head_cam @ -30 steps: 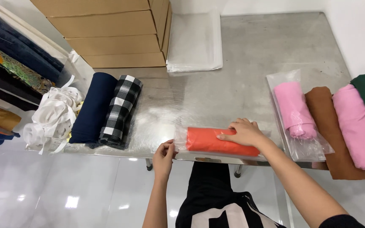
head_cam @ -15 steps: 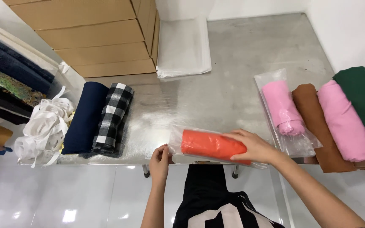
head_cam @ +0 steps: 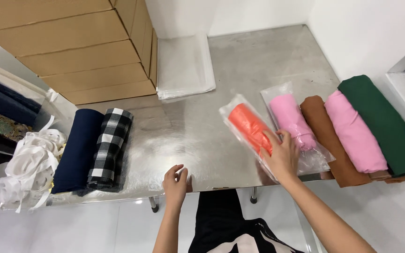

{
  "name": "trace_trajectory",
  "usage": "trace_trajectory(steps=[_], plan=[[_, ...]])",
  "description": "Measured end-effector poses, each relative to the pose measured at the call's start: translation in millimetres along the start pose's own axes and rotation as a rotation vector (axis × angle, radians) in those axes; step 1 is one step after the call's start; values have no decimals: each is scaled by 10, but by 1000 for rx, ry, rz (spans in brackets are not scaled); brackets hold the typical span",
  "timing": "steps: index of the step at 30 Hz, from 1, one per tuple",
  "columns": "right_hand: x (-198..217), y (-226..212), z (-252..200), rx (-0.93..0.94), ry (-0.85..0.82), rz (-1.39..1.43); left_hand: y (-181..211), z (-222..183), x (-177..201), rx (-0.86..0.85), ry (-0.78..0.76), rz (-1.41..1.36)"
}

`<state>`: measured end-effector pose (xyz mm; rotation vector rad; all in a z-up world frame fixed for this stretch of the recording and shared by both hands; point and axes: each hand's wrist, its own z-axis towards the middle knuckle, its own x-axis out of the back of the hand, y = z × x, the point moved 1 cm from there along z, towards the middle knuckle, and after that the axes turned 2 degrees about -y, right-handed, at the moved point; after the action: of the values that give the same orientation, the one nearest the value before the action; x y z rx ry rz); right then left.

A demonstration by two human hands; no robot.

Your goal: The person folds a checkered cloth and places it on a table. They then pick up a pink cloth, place it in a clear plastic bag, and seal it. They repeat this process with an orange cloth. Finally, they place the packaged cloths into a cardboard box, close the box, and secure it with a white ribbon.

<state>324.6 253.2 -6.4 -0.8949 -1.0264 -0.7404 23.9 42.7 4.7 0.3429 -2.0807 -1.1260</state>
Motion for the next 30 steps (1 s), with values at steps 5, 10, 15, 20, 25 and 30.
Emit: trace_trajectory(steps=[5,10,15,20,25,30], plan=[[-19,79,68,-294,81,-51,-98,45,6,-20,-28,11],[56,-18,67,-261,66,-84,-79,44,21,19,-65,-44],[124,-263,67,-156,63,-15,79,-63,81,108,-119,-260],[70,-679,246,-12,7,144,331,-163,305,110,-208,-377],[169,-1346,702,125,-24,296,741,-89,813,-102,-78,-173],[379,-2024,1353,300,-58,545,1215,484,1297,-440,63,-171]])
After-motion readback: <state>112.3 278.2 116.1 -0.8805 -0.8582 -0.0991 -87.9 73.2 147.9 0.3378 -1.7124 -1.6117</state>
